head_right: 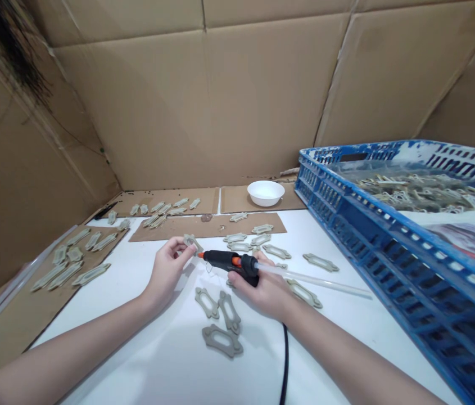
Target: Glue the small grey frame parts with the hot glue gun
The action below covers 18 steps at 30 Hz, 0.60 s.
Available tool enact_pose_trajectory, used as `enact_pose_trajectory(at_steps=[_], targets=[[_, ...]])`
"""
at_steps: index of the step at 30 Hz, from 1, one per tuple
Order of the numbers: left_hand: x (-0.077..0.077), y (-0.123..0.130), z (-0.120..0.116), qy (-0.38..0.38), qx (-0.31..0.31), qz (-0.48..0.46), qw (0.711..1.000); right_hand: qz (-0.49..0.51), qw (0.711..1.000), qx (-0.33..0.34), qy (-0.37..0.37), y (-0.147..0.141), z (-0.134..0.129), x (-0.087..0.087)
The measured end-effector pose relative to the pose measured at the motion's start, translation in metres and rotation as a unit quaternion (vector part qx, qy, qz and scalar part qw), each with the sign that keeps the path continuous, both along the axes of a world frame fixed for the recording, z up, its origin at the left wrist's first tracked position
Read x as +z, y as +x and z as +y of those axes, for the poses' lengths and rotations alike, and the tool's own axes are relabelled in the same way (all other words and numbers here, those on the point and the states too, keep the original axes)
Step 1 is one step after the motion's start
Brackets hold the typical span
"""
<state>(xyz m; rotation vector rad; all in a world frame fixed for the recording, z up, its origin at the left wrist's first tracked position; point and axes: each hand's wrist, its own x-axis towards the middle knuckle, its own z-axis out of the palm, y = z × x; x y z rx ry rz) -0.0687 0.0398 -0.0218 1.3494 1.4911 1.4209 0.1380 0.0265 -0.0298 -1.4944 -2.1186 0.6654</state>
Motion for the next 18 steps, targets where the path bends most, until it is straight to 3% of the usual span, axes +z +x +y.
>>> enact_pose_trajectory(at_steps=[18], targets=[[0.0030, 0.0008, -0.0037, 0.015, -0.001, 0.018, 1.000, 0.016, 0.999, 0.005, 0.043, -0.0021, 0.0013, 0.0020]])
